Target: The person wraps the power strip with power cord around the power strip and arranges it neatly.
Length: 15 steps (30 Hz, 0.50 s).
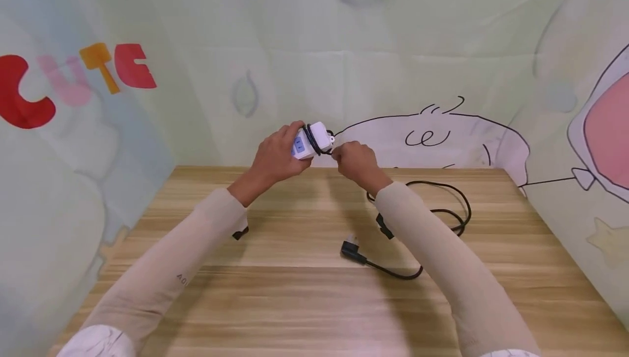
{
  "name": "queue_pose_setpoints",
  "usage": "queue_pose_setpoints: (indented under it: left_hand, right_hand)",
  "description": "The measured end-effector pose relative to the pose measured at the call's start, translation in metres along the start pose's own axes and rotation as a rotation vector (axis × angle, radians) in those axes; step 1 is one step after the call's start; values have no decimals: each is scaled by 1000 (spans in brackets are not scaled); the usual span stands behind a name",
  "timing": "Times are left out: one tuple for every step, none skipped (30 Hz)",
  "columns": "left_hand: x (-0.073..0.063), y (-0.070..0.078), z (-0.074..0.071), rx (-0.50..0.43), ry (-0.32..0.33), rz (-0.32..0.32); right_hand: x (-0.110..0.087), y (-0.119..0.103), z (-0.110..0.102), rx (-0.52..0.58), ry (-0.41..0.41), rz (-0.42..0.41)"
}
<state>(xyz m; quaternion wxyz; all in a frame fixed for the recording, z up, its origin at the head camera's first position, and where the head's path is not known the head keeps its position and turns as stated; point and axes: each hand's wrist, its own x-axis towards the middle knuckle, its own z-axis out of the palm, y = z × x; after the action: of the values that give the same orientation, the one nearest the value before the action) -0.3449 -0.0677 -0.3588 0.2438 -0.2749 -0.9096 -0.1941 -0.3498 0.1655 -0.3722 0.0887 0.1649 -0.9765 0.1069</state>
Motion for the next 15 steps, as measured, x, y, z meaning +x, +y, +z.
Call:
queue_pose_setpoints:
  left_hand:
    - [1, 0, 1, 2, -6, -12]
    - [2, 1, 2, 1, -13, -24]
    - [3, 1, 2, 2, -23, -37]
    - [4, 1, 3, 4, -35, -50]
    - [5, 1, 4, 9, -50, -65]
    - [6, 1, 4, 17, -65, -76]
    - [6, 1, 4, 25, -82, -88]
    - [7, 1, 5, 35, -97, -99]
    - [7, 1, 5, 48, -111, -110]
    - [7, 0, 6, 62, -125, -122]
    - [7, -1, 7, 79, -140, -133]
    - [7, -1, 7, 97, -153, -141]
    - [6, -2, 8, 117, -165, -146]
    - [6, -4, 9, 136, -175, -149]
    - [6, -5, 11, 155, -185, -151]
  right_hand:
    - [-3, -1, 2, -23, -7, -30]
    - [-6, -3, 3, -47, -13, -60]
    - [-9, -5, 5, -74, -19, -92]
    - [-11, -6, 6, -99, -20, -122]
    - [-14, -7, 8, -126, -16, -155]
    - [-16, -8, 9, -146, -13, -183]
    - [-18, -9, 10, -166, -8, -210]
    - [-20, -10, 12, -184, -3, -233]
    - [-21, -10, 12, -193, 4, -255]
    - [-23, -11, 13, -201, 14, -277]
    - [-24, -11, 13, -208, 23, -297]
    - [-26, -12, 13, -206, 31, -313]
    - [-27, -12, 13, -207, 39, -328]
    - [-29, -12, 12, -205, 48, -343]
    - [-30, -12, 11, -203, 61, -360]
